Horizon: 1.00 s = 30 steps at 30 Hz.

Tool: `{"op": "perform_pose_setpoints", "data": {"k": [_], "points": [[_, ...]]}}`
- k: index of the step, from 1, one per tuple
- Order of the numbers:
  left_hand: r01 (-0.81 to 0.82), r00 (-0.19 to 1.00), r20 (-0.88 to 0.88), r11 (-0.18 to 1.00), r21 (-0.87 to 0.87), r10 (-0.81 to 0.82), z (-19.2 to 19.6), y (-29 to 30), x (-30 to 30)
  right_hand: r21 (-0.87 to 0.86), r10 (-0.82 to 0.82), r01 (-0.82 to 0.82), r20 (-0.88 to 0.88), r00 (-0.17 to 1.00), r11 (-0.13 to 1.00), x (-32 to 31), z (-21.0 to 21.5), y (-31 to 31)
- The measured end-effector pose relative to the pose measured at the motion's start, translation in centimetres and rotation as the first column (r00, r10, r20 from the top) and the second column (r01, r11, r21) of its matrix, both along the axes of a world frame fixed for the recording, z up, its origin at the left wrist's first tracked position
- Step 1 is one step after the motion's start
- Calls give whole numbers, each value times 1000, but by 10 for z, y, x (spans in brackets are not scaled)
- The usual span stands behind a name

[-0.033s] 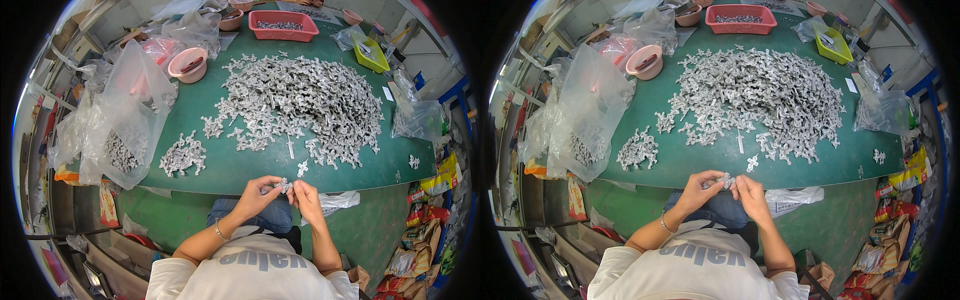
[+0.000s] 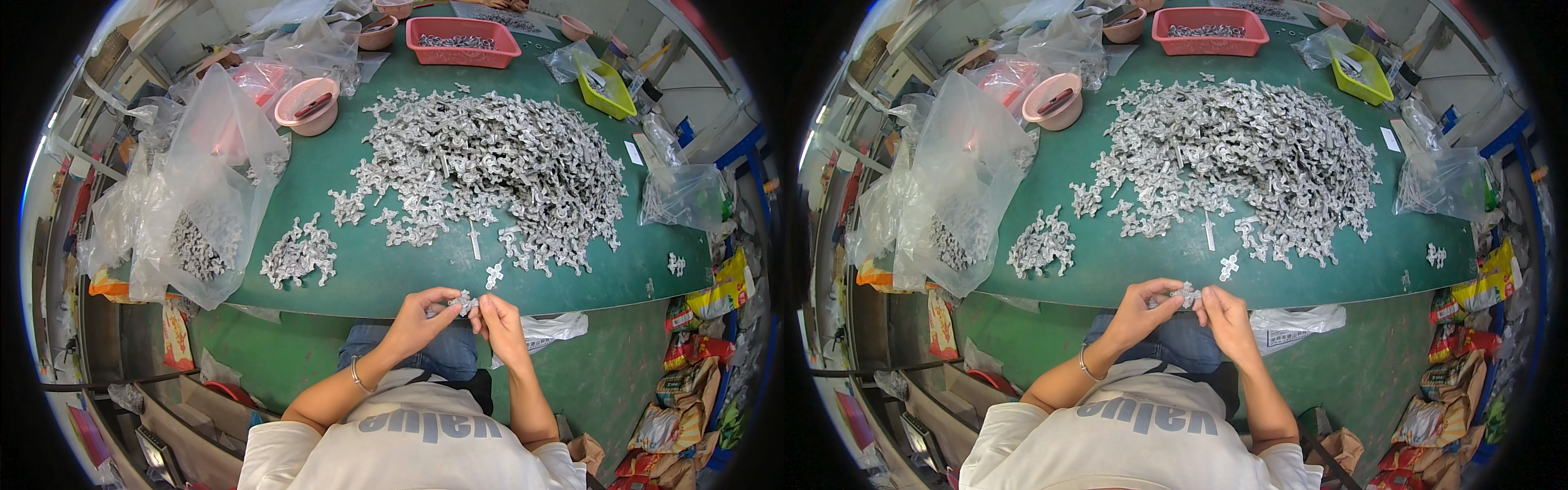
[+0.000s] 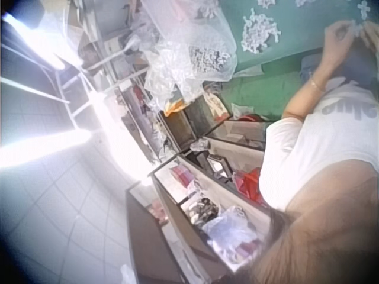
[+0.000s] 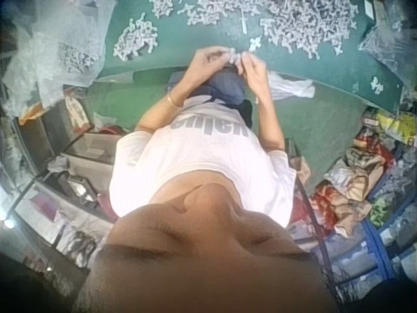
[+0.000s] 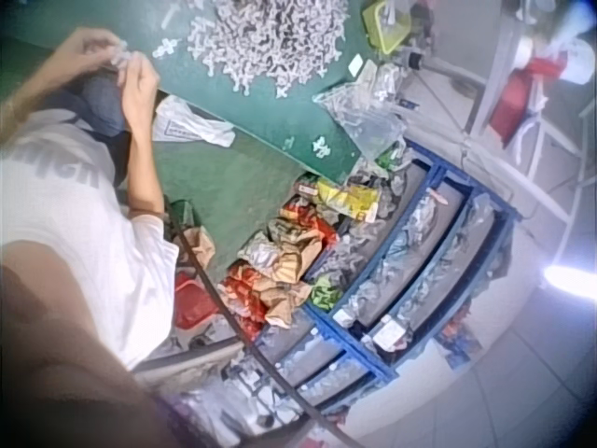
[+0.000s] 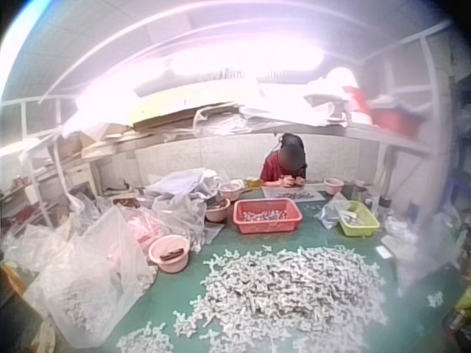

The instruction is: The person assembles small metallic toy sword components by hand, inserting a decorative cross-guard piece into the hilt section and checking the fit.

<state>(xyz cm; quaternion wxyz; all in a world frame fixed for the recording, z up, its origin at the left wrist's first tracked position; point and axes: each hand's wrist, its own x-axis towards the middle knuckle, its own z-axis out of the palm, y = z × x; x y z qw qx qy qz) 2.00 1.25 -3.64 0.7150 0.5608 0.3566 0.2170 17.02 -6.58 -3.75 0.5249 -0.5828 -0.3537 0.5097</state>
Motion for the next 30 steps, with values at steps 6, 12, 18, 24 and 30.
{"op": "perform_pose_setpoints", "data": {"k": [6,12,18,24,30], "points": [[-25,977,204,979,-200,67,-6,-4,1,-7,76,-77,-102,992,997,-3,-2,-3],[7,974,219,953,-303,63,-12,-4,2,57,31,-17,-248,968,998,-11,-9,-7],[40,994,114,936,-351,0,-12,1,9,-12,-52,51,-229,972,999,-9,-15,-6],[-4,996,86,954,-300,31,-9,0,11,35,-506,510,-84,858,859,86,-15,-29],[34,997,78,942,-335,-8,-19,0,5,127,-827,829,-82,556,545,271,-25,-67]]}}
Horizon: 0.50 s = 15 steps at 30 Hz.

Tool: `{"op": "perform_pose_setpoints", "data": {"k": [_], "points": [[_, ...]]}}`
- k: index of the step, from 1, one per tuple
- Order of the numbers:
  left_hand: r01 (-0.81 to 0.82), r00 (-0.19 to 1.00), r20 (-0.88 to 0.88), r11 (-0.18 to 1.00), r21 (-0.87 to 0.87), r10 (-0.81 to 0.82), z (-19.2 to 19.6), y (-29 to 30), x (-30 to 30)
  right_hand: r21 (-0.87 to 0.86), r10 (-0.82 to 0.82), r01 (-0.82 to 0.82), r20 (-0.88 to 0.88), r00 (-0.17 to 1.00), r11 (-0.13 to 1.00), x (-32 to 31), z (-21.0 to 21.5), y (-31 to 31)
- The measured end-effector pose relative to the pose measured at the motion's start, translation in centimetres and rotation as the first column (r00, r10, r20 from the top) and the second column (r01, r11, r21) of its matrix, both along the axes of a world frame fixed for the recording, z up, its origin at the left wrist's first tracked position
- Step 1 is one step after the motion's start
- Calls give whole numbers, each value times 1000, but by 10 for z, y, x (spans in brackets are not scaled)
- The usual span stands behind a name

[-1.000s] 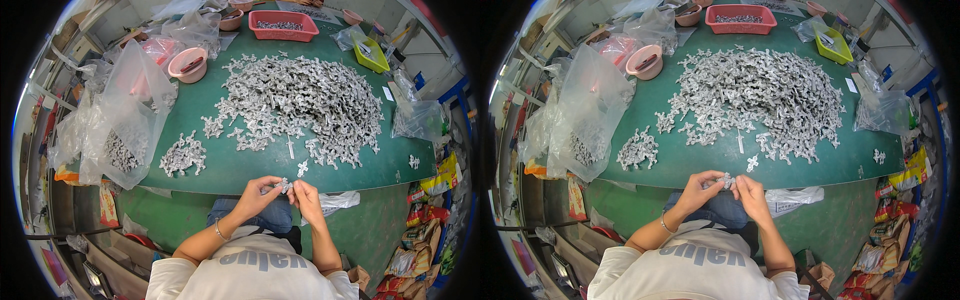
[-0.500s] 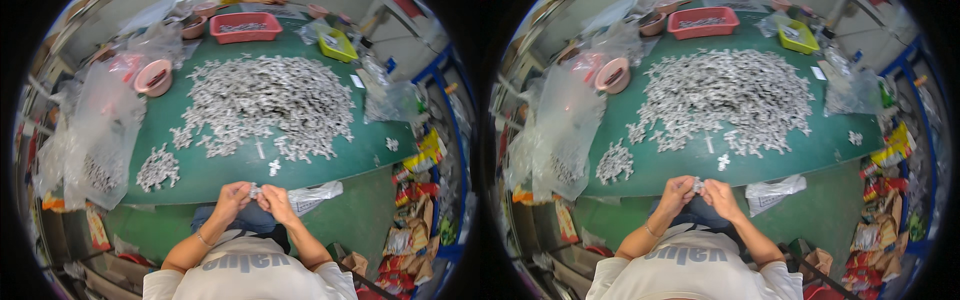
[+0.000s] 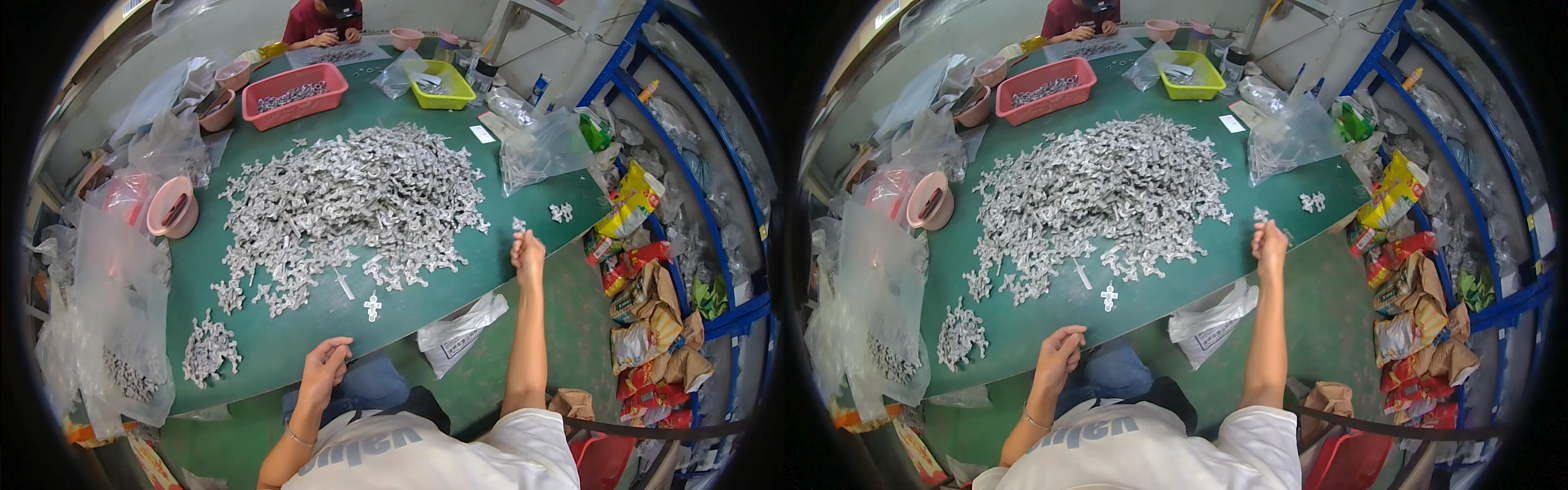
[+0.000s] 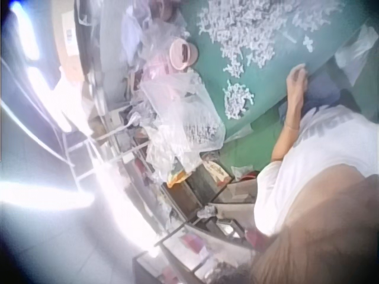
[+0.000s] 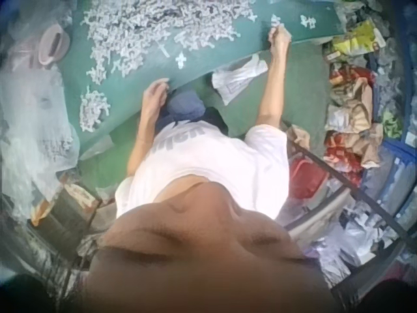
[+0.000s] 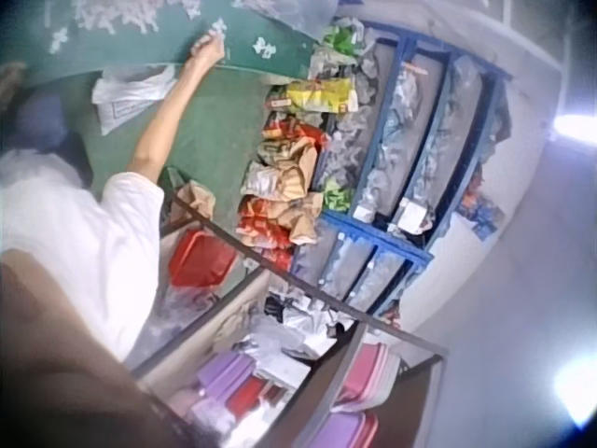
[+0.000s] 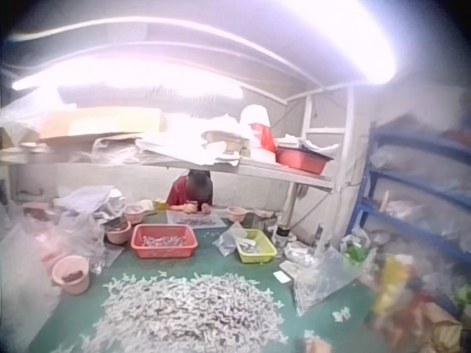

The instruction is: The person assembles small metallic toy sword components by hand, inserting a decorative cross-guard piece into the hilt section and checking the fit.

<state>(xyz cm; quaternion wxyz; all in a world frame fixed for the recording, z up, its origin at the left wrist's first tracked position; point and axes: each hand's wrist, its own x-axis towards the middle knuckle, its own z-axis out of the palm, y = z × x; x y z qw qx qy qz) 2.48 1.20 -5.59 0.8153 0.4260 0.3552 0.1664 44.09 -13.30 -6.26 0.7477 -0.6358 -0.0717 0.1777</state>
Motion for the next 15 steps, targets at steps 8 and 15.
{"op": "perform_pose_setpoints", "data": {"k": [8,15], "points": [[-15,999,-29,999,34,16,2,1,1,-727,61,68,149,987,683,51,-17,-29],[13,1000,-22,1000,6,-13,-3,-2,2,-790,96,313,422,902,527,-21,-28,-37]]}}
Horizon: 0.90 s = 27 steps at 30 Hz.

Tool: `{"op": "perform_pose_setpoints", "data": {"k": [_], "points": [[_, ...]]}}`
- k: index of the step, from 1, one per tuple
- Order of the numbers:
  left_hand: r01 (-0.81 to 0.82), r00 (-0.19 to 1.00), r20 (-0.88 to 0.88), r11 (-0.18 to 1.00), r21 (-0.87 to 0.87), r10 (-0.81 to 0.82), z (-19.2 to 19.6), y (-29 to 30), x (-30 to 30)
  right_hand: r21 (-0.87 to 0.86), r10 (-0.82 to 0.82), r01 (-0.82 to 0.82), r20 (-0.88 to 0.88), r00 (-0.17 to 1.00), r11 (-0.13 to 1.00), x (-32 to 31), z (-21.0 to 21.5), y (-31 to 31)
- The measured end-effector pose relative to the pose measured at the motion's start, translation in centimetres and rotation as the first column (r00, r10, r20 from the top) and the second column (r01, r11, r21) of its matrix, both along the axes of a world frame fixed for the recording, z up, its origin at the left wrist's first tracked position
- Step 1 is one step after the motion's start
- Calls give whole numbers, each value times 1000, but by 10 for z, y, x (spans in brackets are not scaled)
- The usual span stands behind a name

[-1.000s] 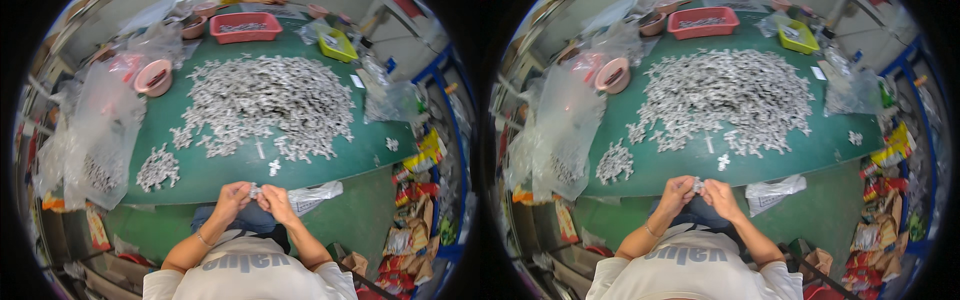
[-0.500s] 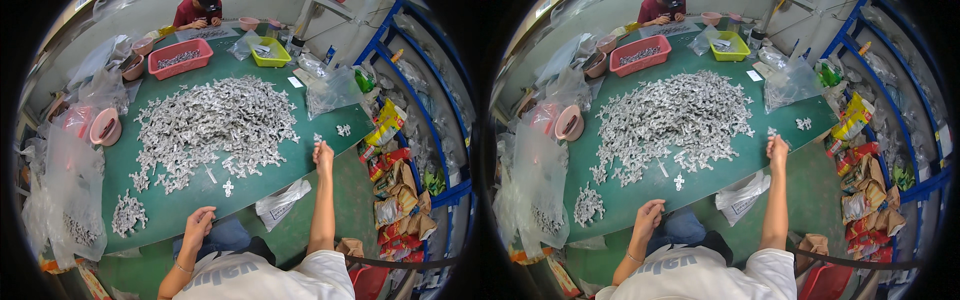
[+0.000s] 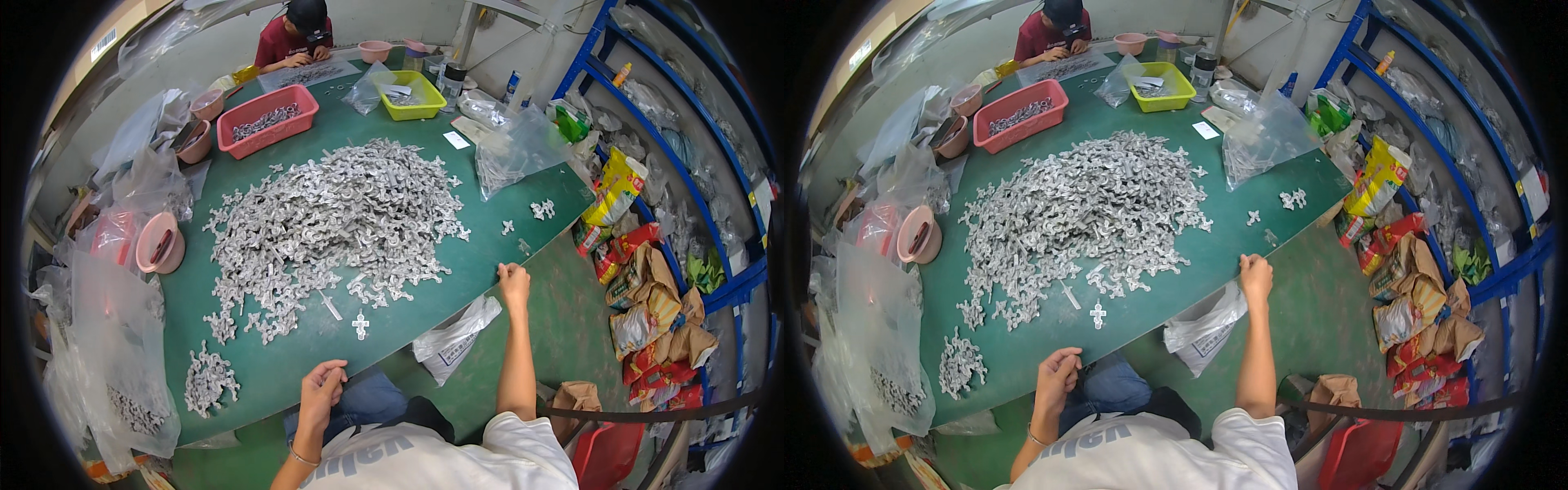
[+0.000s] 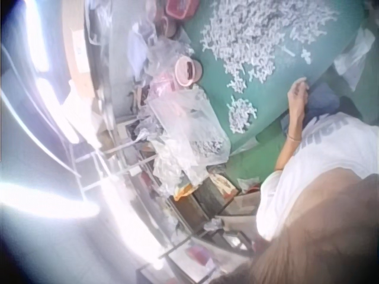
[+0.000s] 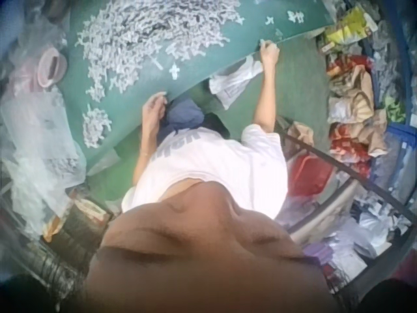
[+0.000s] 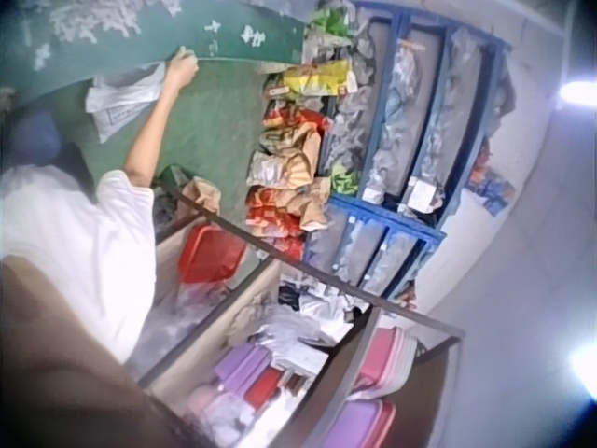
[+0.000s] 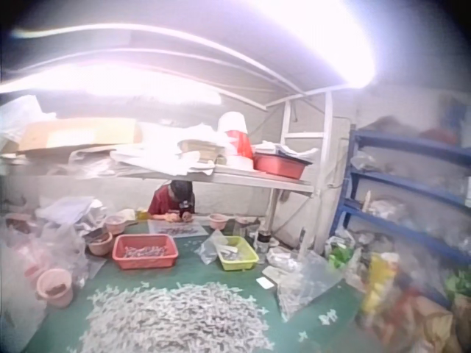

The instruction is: The person assembles small metallic toy sword components by hand, inserting a decorative cross-guard piece into the hilt section and checking the fit.

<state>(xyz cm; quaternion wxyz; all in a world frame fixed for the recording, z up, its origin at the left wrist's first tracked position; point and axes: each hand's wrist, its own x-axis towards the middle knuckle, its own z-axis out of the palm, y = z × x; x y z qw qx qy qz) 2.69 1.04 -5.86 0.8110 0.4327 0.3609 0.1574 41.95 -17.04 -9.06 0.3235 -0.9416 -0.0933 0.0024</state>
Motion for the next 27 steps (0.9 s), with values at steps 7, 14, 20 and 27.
{"op": "perform_pose_setpoints", "data": {"k": [7,14,20,27], "points": [[19,965,226,821,-570,134,-12,9,-7,210,472,-461,-1,882,862,-95,29,51],[-251,886,89,634,-731,454,13,7,-4,447,364,-407,183,913,797,-97,25,80],[-81,887,236,639,-765,396,-12,11,-19,-9,-158,196,557,815,981,44,3,52],[-97,883,232,643,-760,407,-9,11,-14,-99,-57,151,627,777,984,70,-8,45]]}}
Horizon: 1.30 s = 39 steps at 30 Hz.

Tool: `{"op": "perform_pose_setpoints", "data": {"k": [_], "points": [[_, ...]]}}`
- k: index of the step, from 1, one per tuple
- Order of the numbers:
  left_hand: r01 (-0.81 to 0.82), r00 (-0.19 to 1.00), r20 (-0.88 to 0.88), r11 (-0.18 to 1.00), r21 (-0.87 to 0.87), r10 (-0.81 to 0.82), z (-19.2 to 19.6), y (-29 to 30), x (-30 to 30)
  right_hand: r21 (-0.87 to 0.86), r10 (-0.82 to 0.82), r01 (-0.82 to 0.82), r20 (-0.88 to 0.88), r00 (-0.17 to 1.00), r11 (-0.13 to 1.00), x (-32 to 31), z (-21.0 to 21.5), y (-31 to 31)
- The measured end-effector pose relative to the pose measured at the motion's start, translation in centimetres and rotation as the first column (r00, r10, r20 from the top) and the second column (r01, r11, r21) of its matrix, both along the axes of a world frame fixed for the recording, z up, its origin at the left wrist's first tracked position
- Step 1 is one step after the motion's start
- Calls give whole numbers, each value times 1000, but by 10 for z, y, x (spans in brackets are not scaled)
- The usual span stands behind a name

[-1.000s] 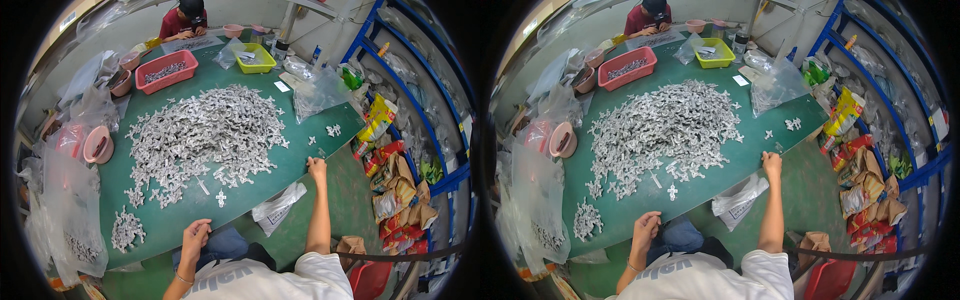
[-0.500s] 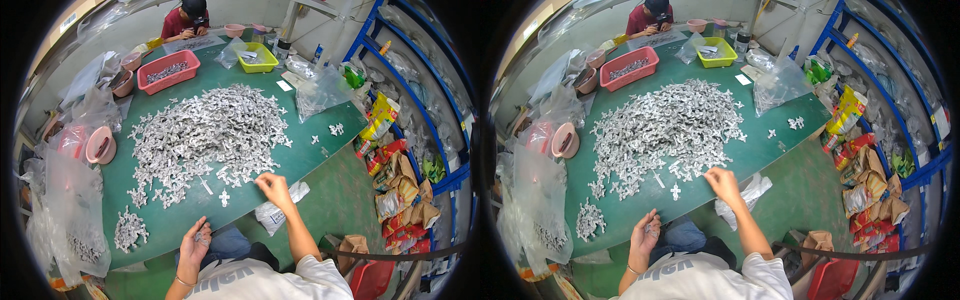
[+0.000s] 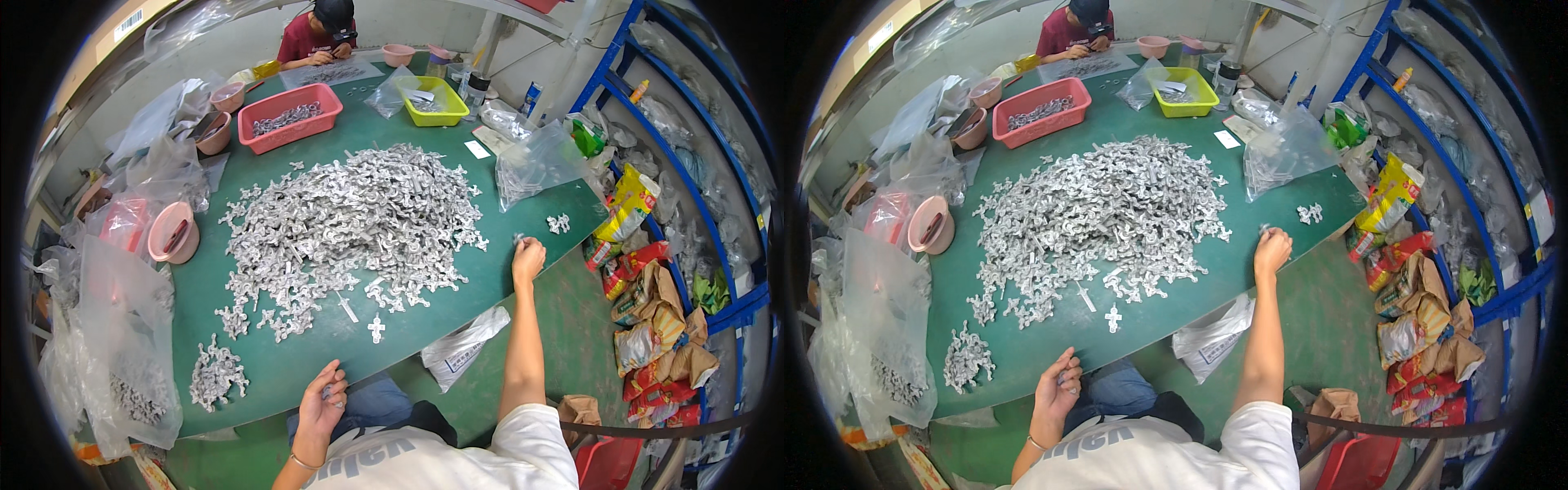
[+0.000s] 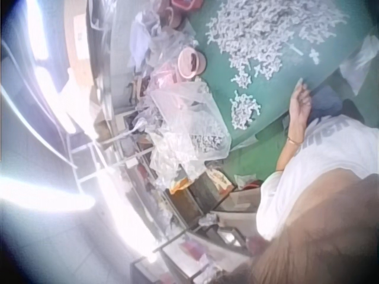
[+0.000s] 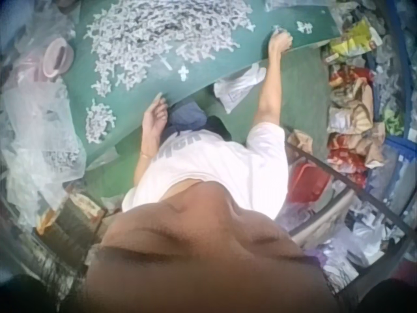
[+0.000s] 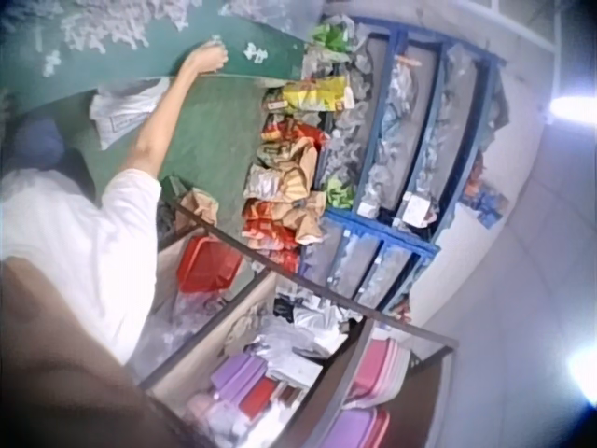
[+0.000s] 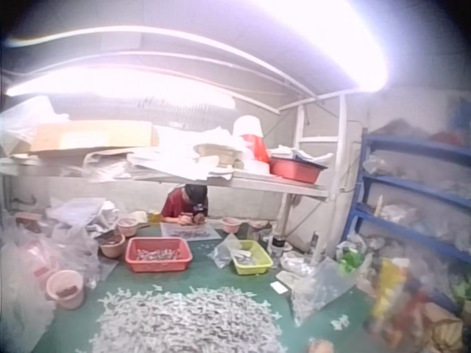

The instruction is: The person assembles small metallic toy sword components by hand, inserting a decorative cross-guard piece into the hilt section and checking the fit.

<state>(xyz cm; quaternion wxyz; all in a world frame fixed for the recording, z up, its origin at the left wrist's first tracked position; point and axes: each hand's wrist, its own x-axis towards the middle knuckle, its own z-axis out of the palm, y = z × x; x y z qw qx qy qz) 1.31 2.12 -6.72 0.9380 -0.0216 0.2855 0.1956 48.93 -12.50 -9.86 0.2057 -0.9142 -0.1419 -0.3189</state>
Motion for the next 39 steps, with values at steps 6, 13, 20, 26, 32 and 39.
{"op": "perform_pose_setpoints", "data": {"k": [6,13,20,26,32,39], "points": [[-8,1000,-21,998,56,9,4,3,-3,849,743,-131,-360,564,511,-116,52,31],[221,972,-183,836,502,-147,57,-6,24,948,945,-61,-316,-85,311,-265,91,49],[258,934,-356,646,718,22,60,-9,21,955,896,-108,-297,-329,277,-306,98,51],[245,917,-382,588,771,119,69,-13,21,897,926,-353,-339,-167,265,-309,113,47],[255,920,-377,564,785,110,72,-15,22,646,960,-739,-281,0,189,-306,116,48],[227,929,-343,515,826,141,72,-17,23,725,961,-650,-273,35,229,-310,107,46]]}}
